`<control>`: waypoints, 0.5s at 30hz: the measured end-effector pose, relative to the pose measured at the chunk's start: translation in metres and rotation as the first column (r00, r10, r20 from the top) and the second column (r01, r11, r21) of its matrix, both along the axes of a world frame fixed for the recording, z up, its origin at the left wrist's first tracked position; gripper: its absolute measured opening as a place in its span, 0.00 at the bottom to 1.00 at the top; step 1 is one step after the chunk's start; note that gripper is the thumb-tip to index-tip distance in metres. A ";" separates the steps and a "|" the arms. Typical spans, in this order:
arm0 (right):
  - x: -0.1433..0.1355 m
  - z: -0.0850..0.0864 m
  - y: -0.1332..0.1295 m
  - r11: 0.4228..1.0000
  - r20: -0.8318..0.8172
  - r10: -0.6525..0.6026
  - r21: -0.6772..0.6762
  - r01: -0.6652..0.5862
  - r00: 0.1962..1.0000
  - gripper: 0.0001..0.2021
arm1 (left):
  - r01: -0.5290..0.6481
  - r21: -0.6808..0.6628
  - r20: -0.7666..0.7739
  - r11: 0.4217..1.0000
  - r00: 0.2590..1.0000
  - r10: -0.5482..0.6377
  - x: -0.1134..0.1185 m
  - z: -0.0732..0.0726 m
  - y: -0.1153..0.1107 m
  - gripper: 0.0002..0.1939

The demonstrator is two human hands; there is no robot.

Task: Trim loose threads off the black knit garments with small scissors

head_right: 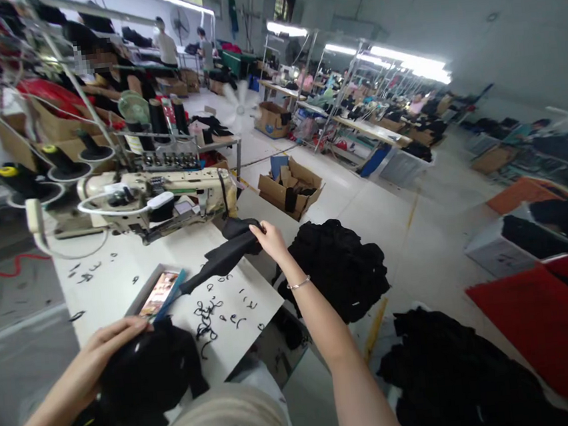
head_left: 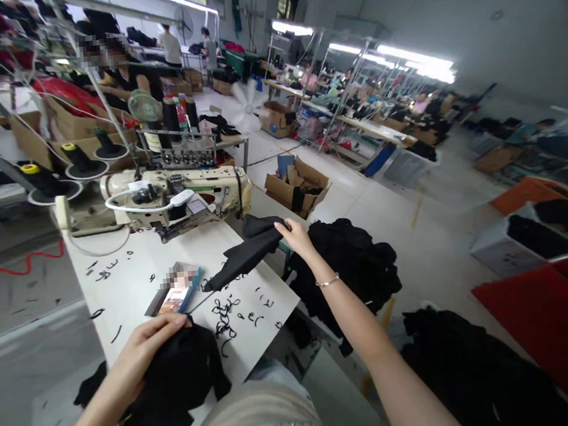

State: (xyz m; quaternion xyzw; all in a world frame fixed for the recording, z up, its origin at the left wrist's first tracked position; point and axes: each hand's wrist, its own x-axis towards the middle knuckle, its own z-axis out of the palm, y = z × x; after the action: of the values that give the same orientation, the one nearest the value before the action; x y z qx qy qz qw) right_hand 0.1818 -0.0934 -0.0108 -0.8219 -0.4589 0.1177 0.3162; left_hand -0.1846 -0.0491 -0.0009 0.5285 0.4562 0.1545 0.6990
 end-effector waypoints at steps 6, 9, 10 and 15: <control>-0.002 -0.080 -0.062 0.920 -0.133 -0.057 -0.393 0.000 0.989 0.11 | 0.339 0.067 -0.145 0.938 0.934 -0.327 0.038 -0.102 -0.034 0.16; -0.021 -0.115 -0.081 0.875 -0.230 -0.074 -0.483 -0.047 0.970 0.12 | 0.352 0.053 -0.221 0.935 0.917 -0.333 0.044 -0.149 -0.041 0.16; -0.031 -0.125 -0.084 0.869 -0.268 -0.077 -0.491 -0.067 0.960 0.13 | 0.353 0.047 -0.241 0.934 0.912 -0.333 0.042 -0.159 -0.043 0.16; -0.087 -0.161 -0.081 0.879 -0.451 -0.101 -0.458 -0.132 0.887 0.12 | 0.354 0.028 -0.311 0.935 0.892 -0.329 0.026 -0.174 -0.052 0.17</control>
State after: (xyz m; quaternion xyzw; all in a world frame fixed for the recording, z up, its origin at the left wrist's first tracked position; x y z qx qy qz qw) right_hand 0.0947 -0.1745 -0.1718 -0.8184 -0.3339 0.4213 0.2032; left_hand -0.1587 -0.1007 -0.1753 0.6467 0.4504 -0.0342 0.6146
